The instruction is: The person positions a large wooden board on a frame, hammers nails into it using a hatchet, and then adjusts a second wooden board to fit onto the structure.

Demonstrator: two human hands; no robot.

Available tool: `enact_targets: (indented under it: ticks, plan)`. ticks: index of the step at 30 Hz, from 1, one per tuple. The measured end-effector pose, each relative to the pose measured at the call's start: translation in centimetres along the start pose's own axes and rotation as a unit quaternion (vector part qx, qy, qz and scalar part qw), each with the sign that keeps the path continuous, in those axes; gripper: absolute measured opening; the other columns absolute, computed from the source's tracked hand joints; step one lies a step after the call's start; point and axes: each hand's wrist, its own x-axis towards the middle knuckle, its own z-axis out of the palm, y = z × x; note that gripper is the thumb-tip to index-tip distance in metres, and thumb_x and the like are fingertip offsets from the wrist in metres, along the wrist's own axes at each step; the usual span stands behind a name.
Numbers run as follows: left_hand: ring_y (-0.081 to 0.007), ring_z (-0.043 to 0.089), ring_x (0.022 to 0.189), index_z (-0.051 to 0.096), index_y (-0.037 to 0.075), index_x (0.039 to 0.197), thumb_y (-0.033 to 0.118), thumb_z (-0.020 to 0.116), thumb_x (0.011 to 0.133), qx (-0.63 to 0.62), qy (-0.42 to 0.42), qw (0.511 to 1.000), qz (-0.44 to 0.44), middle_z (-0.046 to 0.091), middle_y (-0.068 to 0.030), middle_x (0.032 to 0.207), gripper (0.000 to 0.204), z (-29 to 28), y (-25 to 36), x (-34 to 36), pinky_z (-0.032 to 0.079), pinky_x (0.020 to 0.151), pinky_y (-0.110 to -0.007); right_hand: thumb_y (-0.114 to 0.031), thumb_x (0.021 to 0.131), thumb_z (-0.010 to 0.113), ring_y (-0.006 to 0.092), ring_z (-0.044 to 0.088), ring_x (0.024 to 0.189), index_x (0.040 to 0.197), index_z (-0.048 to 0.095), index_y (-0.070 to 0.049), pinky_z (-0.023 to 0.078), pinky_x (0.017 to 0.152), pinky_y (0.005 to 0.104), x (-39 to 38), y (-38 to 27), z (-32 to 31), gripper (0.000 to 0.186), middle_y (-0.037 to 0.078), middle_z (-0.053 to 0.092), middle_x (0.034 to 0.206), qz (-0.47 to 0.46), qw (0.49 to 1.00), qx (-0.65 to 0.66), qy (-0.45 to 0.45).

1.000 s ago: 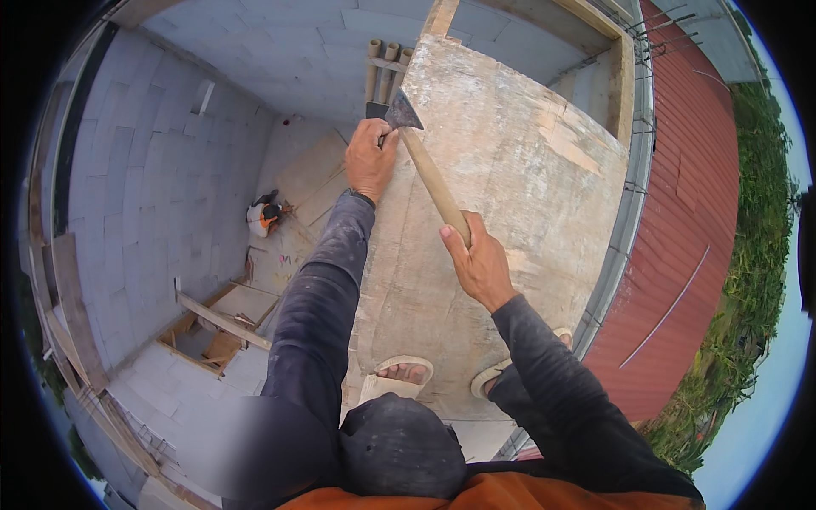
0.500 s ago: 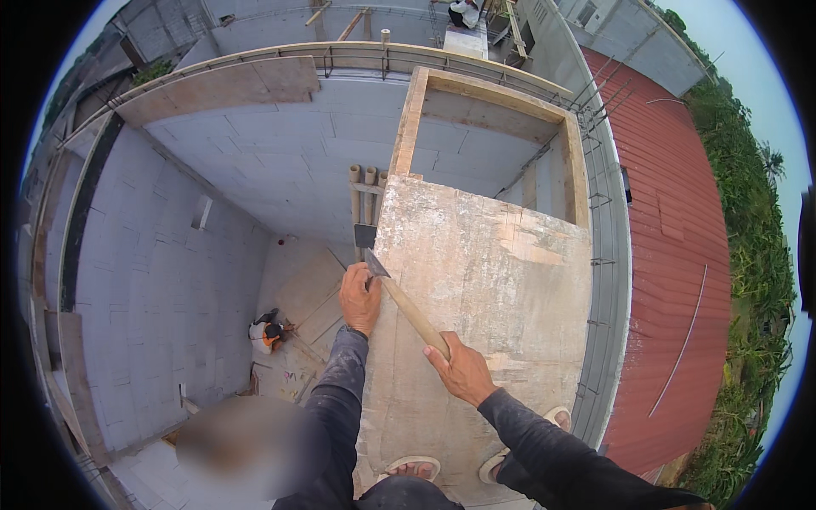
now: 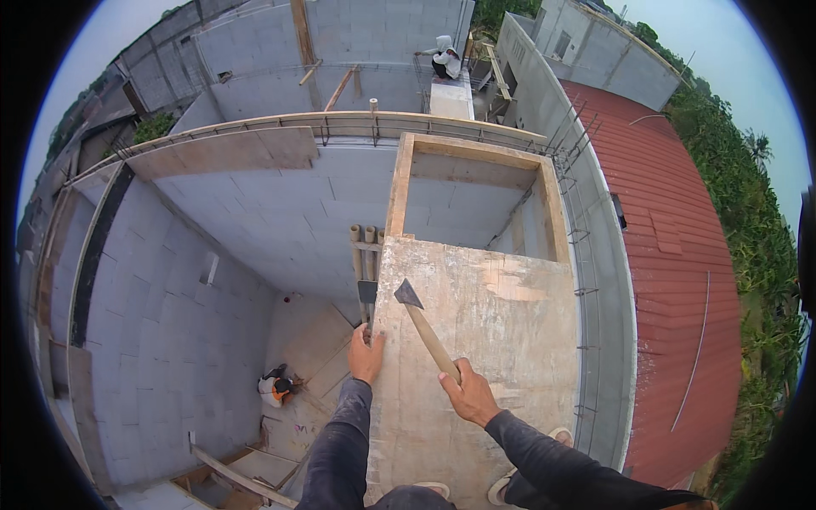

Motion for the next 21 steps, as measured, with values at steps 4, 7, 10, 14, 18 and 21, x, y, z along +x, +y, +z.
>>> enact_targets:
  ticks: [4,7,10,14,18,21]
  plan:
    - [-0.0419,0.058,0.133,0.064,0.001,0.137,0.071,0.041,0.101,0.043,-0.077,0.986,-0.143,0.064,-0.0267,0.14,0.082,-0.8,-0.9,-1.4,0.043,0.111,-0.045,-0.054,0.104,0.053,0.0463,0.07,0.082,0.123,0.051,0.001,0.052,0.074,0.0511,0.5,0.4,0.4,0.058,0.028,0.067,0.081,0.03,1.0,0.002,-0.003]
    - [-0.0441,0.057,0.133,0.063,-0.003,0.138,0.08,0.035,0.098,0.04,-0.096,0.976,-0.193,0.063,-0.0295,0.139,0.096,-0.8,-2.6,-1.3,0.041,0.113,-0.046,-0.058,0.106,0.049,0.0456,0.07,0.081,0.121,0.053,0.001,0.051,0.075,0.0513,0.7,1.1,2.3,0.061,0.027,0.067,0.081,0.06,0.997,0.03,-0.032]
    - [-0.045,0.057,0.133,0.063,-0.004,0.138,0.082,0.031,0.097,0.069,-0.1,0.975,-0.184,0.063,-0.0306,0.138,0.101,-0.4,-0.6,-1.3,0.041,0.113,-0.047,-0.059,0.106,0.048,0.0454,0.069,0.081,0.12,0.055,-0.001,0.051,0.074,0.0518,1.1,3.0,3.1,0.061,0.027,0.067,0.08,0.063,0.997,-0.002,-0.036]
    - [-0.0451,0.058,0.132,0.064,-0.003,0.138,0.083,0.03,0.097,0.078,-0.098,0.974,-0.188,0.063,-0.0311,0.136,0.101,-0.8,-2.5,-1.1,0.042,0.113,-0.048,-0.059,0.106,0.048,0.0453,0.069,0.08,0.117,0.054,-0.002,0.051,0.073,0.0512,1.8,2.2,3.8,0.058,0.025,0.067,0.08,0.034,0.997,-0.037,-0.063]
    - [-0.0451,0.059,0.131,0.066,-0.001,0.136,0.082,0.03,0.097,0.062,-0.095,0.976,-0.183,0.065,-0.0302,0.134,0.099,-0.9,-2.0,-1.2,0.043,0.112,-0.048,-0.058,0.106,0.049,0.0458,0.069,0.079,0.114,0.054,-0.003,0.051,0.072,0.0517,1.6,0.8,4.0,0.056,0.025,0.067,0.079,-0.036,0.999,-0.008,-0.02]
    - [-0.0461,0.061,0.127,0.071,-0.002,0.127,0.08,0.03,0.099,0.08,-0.088,0.973,-0.196,0.068,-0.0326,0.126,0.095,-1.0,0.0,-1.6,0.043,0.109,-0.047,-0.057,0.106,0.05,0.0453,0.069,0.078,0.114,0.054,-0.003,0.051,0.07,0.0515,2.7,1.2,4.1,0.055,0.024,0.067,0.079,-0.023,0.998,-0.039,-0.039]
